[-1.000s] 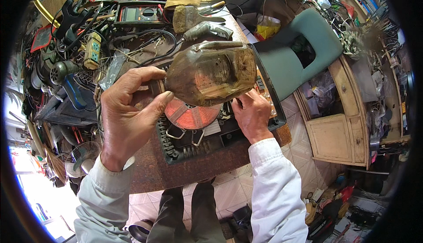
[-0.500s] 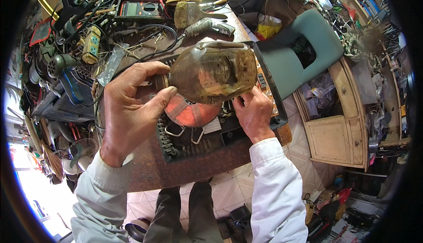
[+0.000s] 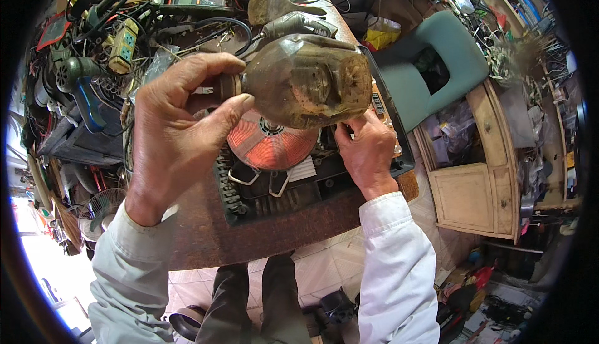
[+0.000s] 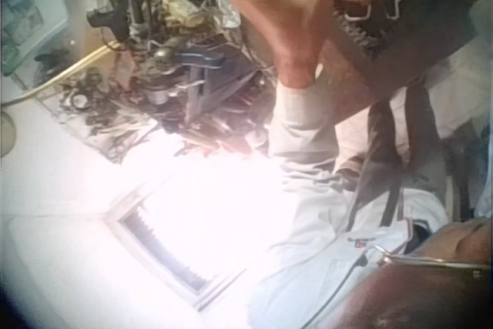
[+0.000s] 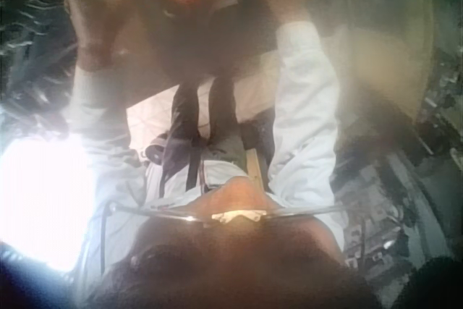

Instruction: The person works on a disassembled electronic device with a visible copper coil and fan, manipulating internal components and wires. They retrieve a brown plastic part from a cluttered pile, return to the workbench, and attempt to fit the part onto the device, adjusting its position multiple times.

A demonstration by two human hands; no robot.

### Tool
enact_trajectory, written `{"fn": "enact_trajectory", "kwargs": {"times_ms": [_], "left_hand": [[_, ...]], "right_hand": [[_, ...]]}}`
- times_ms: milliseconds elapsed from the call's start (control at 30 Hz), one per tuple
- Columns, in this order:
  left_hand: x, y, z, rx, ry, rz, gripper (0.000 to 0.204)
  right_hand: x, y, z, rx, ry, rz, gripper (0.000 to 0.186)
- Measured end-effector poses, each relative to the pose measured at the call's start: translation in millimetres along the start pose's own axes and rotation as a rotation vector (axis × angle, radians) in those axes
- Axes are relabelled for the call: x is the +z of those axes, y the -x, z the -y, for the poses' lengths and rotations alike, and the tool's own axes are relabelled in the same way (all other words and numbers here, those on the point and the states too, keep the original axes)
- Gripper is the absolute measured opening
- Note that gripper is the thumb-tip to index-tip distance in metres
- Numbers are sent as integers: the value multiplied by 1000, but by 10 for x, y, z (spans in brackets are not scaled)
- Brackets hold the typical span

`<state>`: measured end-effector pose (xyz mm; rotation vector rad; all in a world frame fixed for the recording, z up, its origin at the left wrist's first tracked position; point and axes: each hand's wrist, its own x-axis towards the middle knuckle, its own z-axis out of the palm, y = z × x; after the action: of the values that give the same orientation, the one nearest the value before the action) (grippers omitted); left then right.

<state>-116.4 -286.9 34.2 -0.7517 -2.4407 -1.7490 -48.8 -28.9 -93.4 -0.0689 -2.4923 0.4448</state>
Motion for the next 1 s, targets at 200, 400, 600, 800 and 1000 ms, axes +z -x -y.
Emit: {"fn": "enact_trajectory", "kwargs": {"times_ms": [200, 400, 600, 800, 1000], "left_hand": [[-11, -16, 68, 90, -7, 23, 35], [-32, -78, 107, 167, -121, 47, 32], [-122, -166, 176, 304, -278, 78, 25], [-54, -171, 146, 387, -209, 51, 20], [-227, -74, -107, 220, -326, 228, 11]], "right_hand": [[-8, -6, 18, 19, -29, 3, 14], [-41, -30, 45, -3, -32, -15, 10], [-48, -22, 69, 78, -64, 25, 11], [-42, -26, 61, 90, -45, 47, 10], [-61, -12, 75, 140, -63, 58, 8]]}}
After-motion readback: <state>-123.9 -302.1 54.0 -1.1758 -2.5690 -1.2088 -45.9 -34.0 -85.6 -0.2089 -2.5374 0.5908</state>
